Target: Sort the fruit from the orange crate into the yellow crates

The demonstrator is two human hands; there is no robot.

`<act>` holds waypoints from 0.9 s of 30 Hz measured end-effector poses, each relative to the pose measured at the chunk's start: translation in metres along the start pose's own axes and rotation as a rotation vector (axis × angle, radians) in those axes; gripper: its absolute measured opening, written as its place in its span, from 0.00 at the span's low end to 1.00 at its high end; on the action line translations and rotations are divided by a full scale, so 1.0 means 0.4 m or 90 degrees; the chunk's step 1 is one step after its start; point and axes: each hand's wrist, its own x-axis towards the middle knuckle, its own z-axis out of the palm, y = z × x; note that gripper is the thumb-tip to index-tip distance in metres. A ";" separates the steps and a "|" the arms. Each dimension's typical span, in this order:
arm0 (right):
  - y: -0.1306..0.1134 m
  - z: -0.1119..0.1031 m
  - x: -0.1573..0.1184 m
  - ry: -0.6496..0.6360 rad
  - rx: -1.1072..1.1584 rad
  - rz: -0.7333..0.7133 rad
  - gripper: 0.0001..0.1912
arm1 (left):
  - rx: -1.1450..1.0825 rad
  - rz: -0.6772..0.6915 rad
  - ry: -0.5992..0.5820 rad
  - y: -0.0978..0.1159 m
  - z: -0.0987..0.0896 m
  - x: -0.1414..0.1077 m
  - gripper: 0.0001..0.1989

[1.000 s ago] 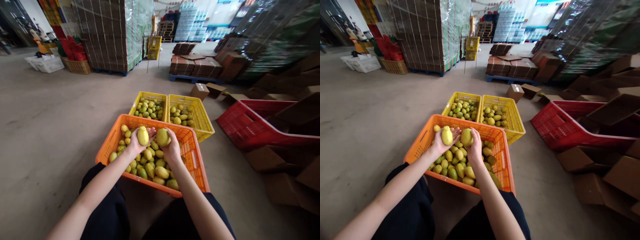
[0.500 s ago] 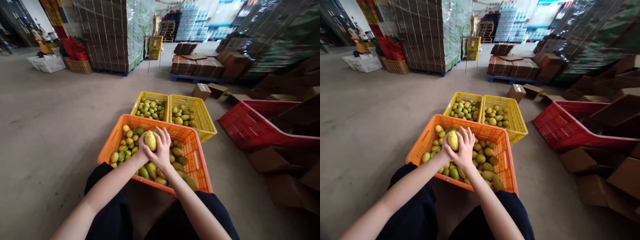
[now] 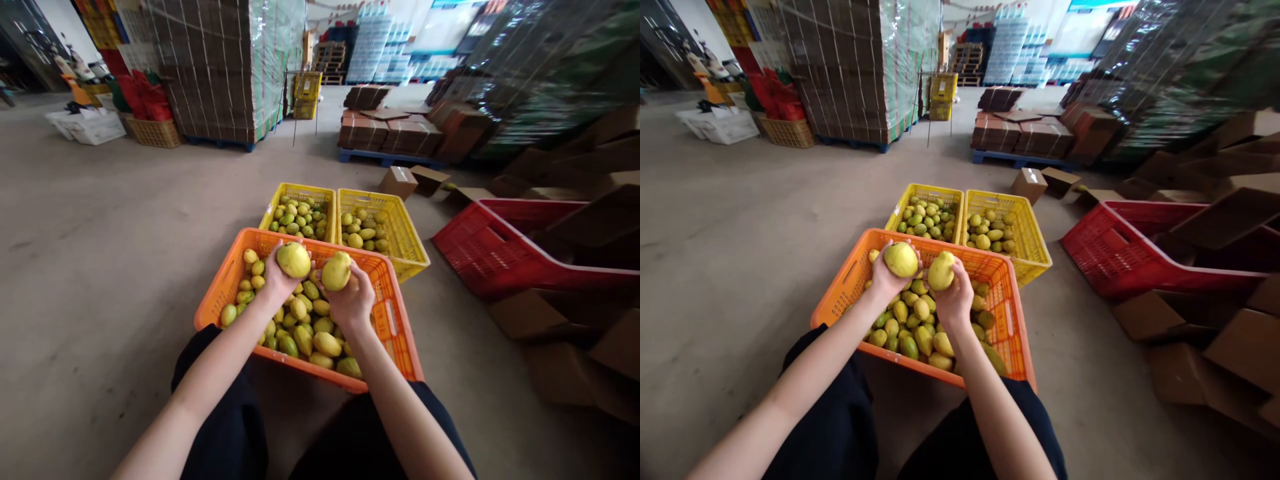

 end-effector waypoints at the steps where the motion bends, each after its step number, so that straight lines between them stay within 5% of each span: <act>1: -0.003 -0.003 0.009 -0.009 0.035 0.052 0.12 | 0.023 0.007 -0.007 0.001 0.000 -0.002 0.16; 4: -0.002 -0.011 0.028 -0.075 0.050 0.131 0.22 | 0.142 0.055 -0.047 -0.003 -0.004 -0.011 0.17; 9: -0.005 -0.016 0.041 -0.181 -0.037 0.138 0.28 | 0.318 0.111 -0.141 -0.005 -0.010 -0.046 0.14; 16: -0.020 -0.012 0.038 -0.226 -0.170 0.059 0.18 | 0.356 0.048 -0.115 0.007 -0.019 -0.071 0.15; 22: -0.031 -0.025 0.036 -0.257 -0.244 0.003 0.15 | 0.412 0.061 -0.175 0.012 -0.036 -0.061 0.15; 27: -0.035 -0.041 0.038 -0.208 -0.251 0.010 0.11 | 0.398 0.036 -0.150 0.011 -0.029 -0.062 0.15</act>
